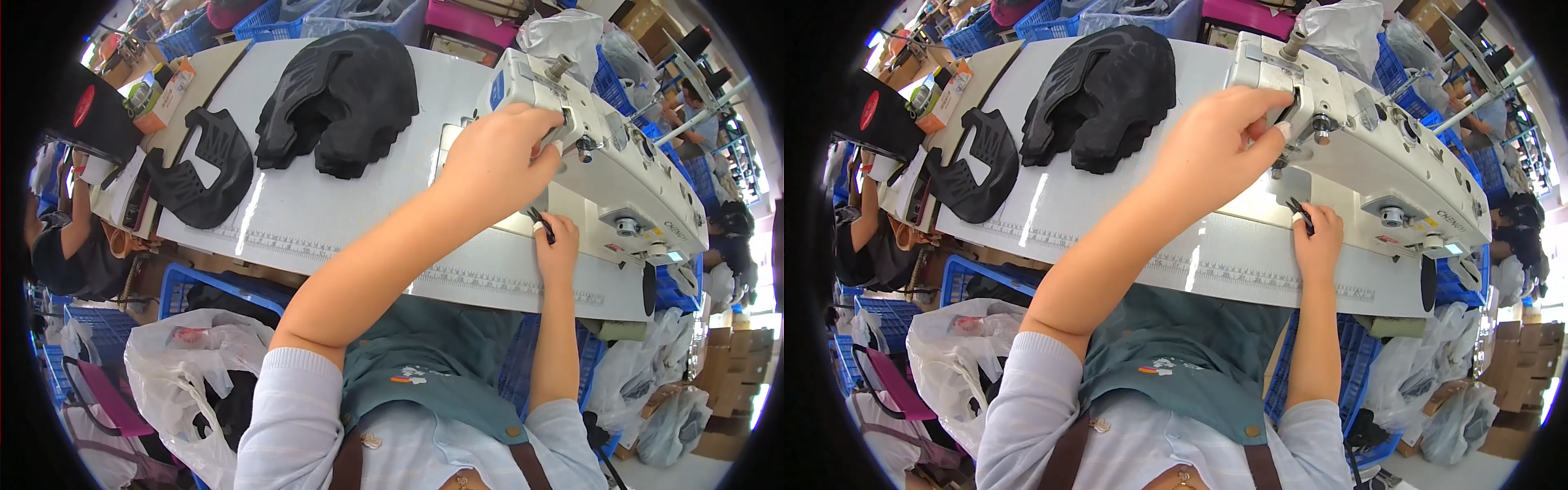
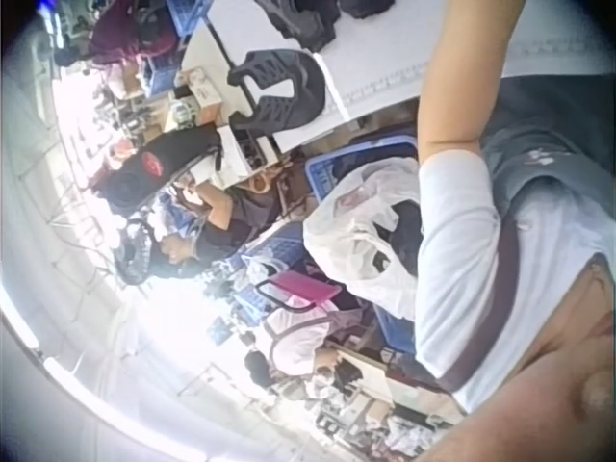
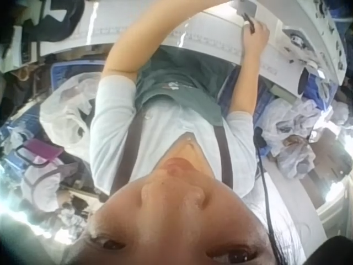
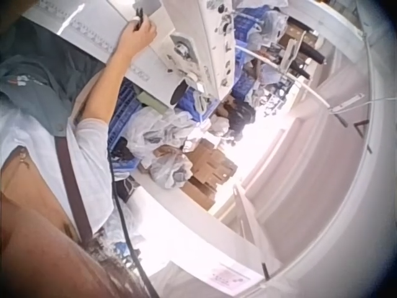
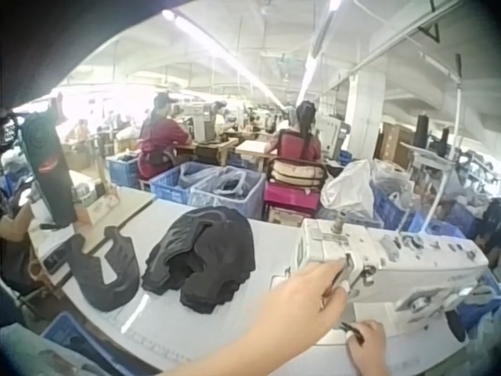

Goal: Stitching various components of a shoe upper using an industrial sewing machine.

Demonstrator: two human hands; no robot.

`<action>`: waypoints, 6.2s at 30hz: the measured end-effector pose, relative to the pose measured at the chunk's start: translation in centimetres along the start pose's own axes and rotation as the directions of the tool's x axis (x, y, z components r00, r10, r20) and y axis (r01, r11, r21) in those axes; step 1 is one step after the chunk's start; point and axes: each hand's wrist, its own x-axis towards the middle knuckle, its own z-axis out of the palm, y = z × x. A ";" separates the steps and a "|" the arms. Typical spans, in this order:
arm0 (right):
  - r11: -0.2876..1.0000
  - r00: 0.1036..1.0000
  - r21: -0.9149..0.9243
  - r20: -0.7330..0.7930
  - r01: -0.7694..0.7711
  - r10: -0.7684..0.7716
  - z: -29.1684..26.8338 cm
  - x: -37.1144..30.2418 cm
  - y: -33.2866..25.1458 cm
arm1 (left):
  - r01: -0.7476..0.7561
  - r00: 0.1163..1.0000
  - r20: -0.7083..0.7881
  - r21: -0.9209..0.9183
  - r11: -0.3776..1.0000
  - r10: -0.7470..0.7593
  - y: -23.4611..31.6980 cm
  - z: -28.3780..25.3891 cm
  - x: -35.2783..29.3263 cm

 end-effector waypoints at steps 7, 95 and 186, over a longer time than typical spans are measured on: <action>1.000 0.999 -0.003 -0.023 0.029 -0.029 0.1 -0.2 0.3 | 0.046 0.999 -0.018 -0.177 0.983 -0.050 -0.1 1.5 -0.6; 0.999 1.000 0.047 -0.015 -0.017 0.018 -0.3 -0.1 -0.3 | -0.392 0.919 0.083 0.095 0.915 0.385 -1.2 -4.3 -1.6; 0.784 0.972 0.595 0.232 -0.177 0.044 3.1 0.0 -9.3 | 0.674 0.667 0.225 -0.588 0.446 -0.710 -8.9 3.0 -6.5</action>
